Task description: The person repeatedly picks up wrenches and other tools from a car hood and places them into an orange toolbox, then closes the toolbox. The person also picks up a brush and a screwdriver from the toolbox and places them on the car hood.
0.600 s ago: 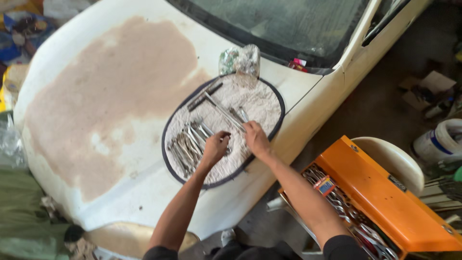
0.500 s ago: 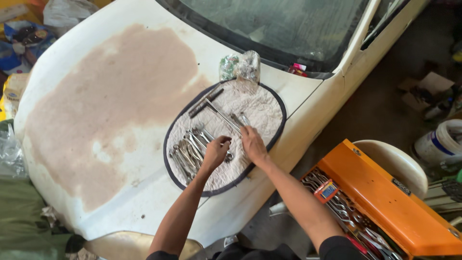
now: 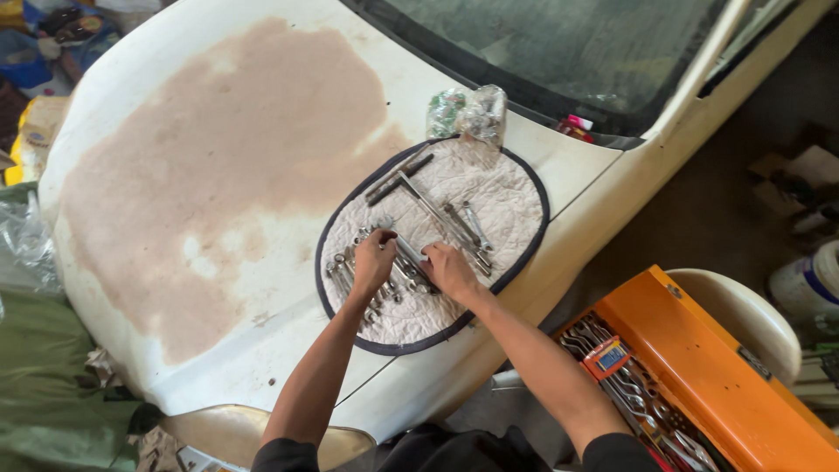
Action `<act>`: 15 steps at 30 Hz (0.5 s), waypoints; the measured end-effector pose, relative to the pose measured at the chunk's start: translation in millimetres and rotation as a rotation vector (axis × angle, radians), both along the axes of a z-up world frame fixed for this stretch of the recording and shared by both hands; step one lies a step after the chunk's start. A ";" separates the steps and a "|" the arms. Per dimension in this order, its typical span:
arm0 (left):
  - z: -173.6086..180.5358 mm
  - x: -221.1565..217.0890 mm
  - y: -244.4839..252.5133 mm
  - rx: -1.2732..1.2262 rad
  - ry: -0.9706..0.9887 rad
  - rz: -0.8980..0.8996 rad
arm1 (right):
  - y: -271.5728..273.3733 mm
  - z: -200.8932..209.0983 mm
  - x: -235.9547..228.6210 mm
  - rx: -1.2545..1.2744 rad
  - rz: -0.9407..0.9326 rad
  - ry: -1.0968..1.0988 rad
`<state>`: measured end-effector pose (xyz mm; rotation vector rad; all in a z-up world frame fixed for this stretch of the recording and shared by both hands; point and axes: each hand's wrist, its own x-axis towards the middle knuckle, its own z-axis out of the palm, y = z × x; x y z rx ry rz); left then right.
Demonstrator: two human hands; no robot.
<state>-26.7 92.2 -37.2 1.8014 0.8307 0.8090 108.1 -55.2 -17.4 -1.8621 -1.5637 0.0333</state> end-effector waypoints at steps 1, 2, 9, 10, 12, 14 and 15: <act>-1.3 -5.1 3.4 0.027 0.015 0.041 | 2.5 -0.5 -6.0 -0.001 -0.002 -0.008; -2.9 -10.8 6.0 0.054 0.031 0.082 | 4.2 -0.9 -12.3 -0.002 -0.004 -0.016; -15.3 -42.4 13.7 0.053 0.074 0.218 | 27.0 -4.7 -34.0 0.035 -0.097 -0.091; -16.2 -46.5 15.2 -0.002 0.082 0.214 | 30.9 -7.9 -33.7 0.026 -0.100 -0.069; -18.4 -53.4 16.8 -0.111 0.100 0.201 | 37.4 -17.8 -30.4 0.005 -0.112 -0.023; -20.0 -57.2 17.5 -0.027 0.105 0.112 | 43.3 -30.0 -23.4 -0.014 -0.154 0.059; -21.0 -56.9 16.4 0.016 0.106 0.064 | 45.5 -36.6 -18.8 -0.024 -0.178 0.098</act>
